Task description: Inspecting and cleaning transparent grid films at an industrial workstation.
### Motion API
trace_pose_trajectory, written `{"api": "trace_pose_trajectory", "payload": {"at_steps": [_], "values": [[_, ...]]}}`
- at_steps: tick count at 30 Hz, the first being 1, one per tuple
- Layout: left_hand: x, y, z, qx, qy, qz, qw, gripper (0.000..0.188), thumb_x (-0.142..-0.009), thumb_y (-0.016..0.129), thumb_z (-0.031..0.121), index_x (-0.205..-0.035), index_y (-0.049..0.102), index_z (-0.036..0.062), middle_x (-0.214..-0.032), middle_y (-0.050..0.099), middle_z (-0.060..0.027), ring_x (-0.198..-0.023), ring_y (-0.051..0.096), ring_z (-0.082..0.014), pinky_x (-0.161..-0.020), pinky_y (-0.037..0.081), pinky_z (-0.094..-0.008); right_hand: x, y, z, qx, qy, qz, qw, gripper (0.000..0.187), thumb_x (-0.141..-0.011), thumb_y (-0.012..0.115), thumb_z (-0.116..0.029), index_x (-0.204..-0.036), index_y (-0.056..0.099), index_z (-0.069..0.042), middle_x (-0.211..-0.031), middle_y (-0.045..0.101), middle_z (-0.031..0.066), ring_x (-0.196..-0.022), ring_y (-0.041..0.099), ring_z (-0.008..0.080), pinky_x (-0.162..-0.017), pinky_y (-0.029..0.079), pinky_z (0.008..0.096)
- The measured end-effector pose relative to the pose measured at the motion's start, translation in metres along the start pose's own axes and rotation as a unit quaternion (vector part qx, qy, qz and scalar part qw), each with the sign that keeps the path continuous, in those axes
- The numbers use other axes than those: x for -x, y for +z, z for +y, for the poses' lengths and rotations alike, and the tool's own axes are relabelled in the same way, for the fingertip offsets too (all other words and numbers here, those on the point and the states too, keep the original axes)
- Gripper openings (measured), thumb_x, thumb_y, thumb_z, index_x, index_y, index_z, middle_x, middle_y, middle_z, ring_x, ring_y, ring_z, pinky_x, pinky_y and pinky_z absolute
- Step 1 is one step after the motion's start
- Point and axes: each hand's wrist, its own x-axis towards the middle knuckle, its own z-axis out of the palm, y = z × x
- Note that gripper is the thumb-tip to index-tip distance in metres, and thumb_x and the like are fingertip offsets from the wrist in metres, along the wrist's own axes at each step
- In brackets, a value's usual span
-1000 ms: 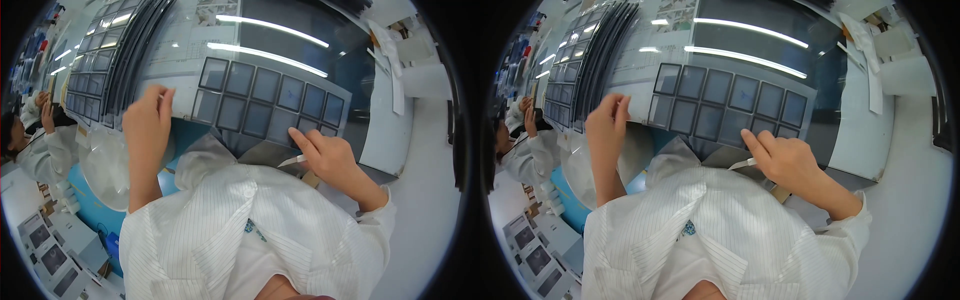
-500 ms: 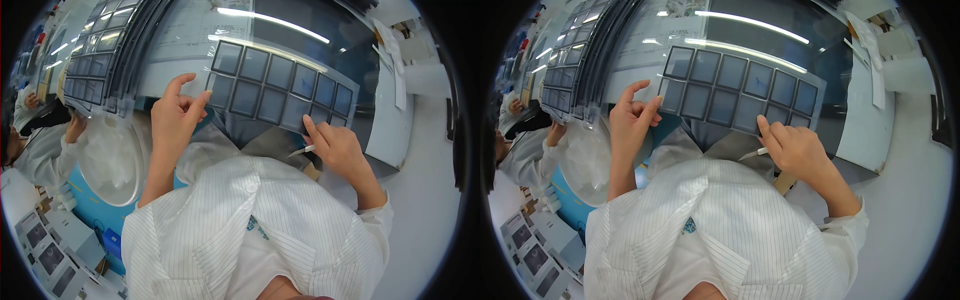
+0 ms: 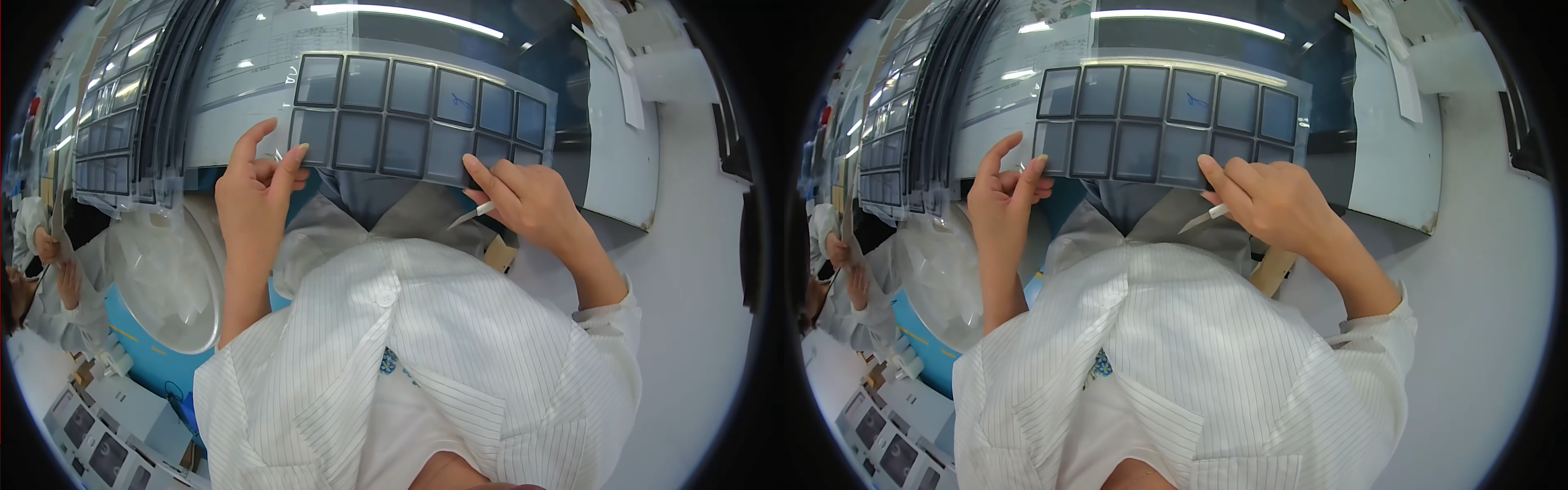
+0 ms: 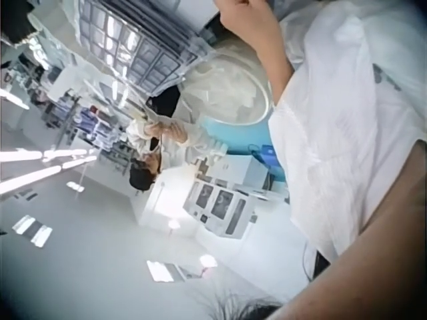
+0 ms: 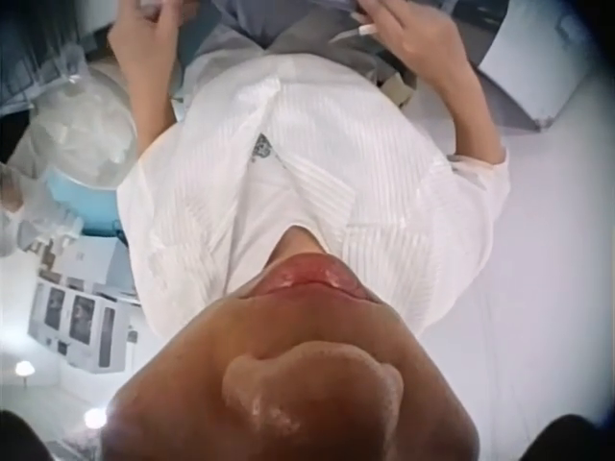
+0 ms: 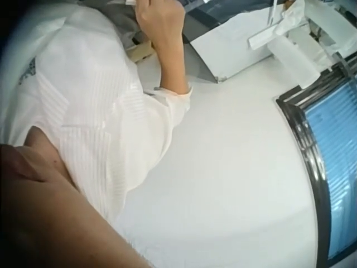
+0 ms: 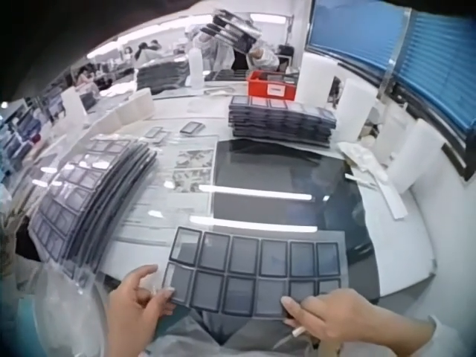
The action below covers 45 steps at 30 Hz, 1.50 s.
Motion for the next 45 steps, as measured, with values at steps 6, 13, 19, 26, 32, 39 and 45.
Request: {"api": "trace_pose_trajectory", "payload": {"at_steps": [6,13,19,26,32,39,45], "values": [[-0.003,-0.003,0.014,0.208,-0.054,-0.043,0.976,0.049,-0.09,0.069,0.009,-0.135,0.05,-0.0016,-0.068,0.069,-0.009,-0.056,0.065,-0.0114,-0.055,0.05,-0.0203,0.0,-0.001,0.0,-0.033,0.019,0.003,0.999,0.041,-0.082,0.077,-0.022,-0.116,0.067,-0.001,-0.072,0.053,0.0034,-0.054,0.051,0.0138,-0.046,0.039,0.027],[-0.011,-0.008,0.007,0.333,-0.087,-0.104,0.933,0.054,-0.093,0.06,0.005,-0.144,0.043,0.0028,-0.069,0.069,-0.0073,-0.054,0.064,-0.0094,-0.052,0.052,-0.0204,-0.009,-0.006,-0.002,-0.017,0.019,0.05,0.998,0.032,-0.082,0.076,-0.019,-0.106,0.069,0.0,-0.071,0.054,0.0032,-0.054,0.052,0.0131,-0.046,0.038,0.0255],[0.004,-0.034,0.01,0.171,-0.1,-0.197,0.96,0.061,-0.092,0.06,0.012,-0.149,0.039,0.0053,-0.075,0.069,-0.0049,-0.065,0.068,-0.0125,-0.061,0.054,-0.0235,-0.002,-0.015,-0.02,0.018,-0.05,0.053,0.997,0.031,-0.077,0.077,-0.01,-0.104,0.069,0.003,-0.064,0.051,0.0014,-0.051,0.049,0.0116,-0.044,0.036,0.0257],[-0.005,-0.022,-0.015,0.276,-0.054,-0.214,0.935,0.06,-0.093,0.062,0.008,-0.148,0.04,0.0053,-0.091,0.073,-0.0107,-0.077,0.066,-0.0079,-0.068,0.05,-0.0198,0.003,-0.023,-0.033,-0.023,-0.048,-0.003,0.999,0.035,-0.076,0.078,-0.007,-0.107,0.069,0.004,-0.064,0.051,0.002,-0.051,0.049,0.0117,-0.044,0.036,0.0257],[-0.003,-0.03,-0.019,0.28,-0.061,-0.241,0.927,0.061,-0.09,0.064,0.005,-0.147,0.041,0.0049,-0.087,0.073,-0.0109,-0.066,0.064,-0.0067,-0.062,0.048,-0.0177,-0.003,-0.029,-0.041,-0.072,-0.027,-0.049,0.996,0.036,-0.076,0.081,-0.012,-0.105,0.068,0.003,-0.067,0.052,0.0037,-0.051,0.05,0.0138,-0.044,0.038,0.0268],[-0.001,-0.027,-0.024,0.282,-0.057,-0.236,0.928,0.056,-0.09,0.064,0.004,-0.143,0.047,0.0049,-0.082,0.071,-0.0096,-0.06,0.063,-0.007,-0.056,0.05,-0.018,-0.036,-0.032,-0.029,-0.213,0.126,-0.068,0.966,0.029,-0.079,0.079,-0.012,-0.104,0.066,-0.002,-0.082,0.059,0.0064,-0.064,0.057,0.0187,-0.054,0.044,0.0264],[0.0,-0.026,-0.028,0.292,-0.065,-0.224,0.927,0.055,-0.09,0.066,0.003,-0.142,0.05,0.0101,-0.08,0.07,-0.0075,-0.06,0.064,-0.0072,-0.058,0.052,-0.0191,-0.085,-0.018,-0.024,-0.234,0.143,-0.07,0.959,0.024,-0.084,0.075,-0.011,-0.104,0.065,-0.004,-0.09,0.062,0.0067,-0.074,0.06,0.0191,-0.06,0.048,0.0287]]}}
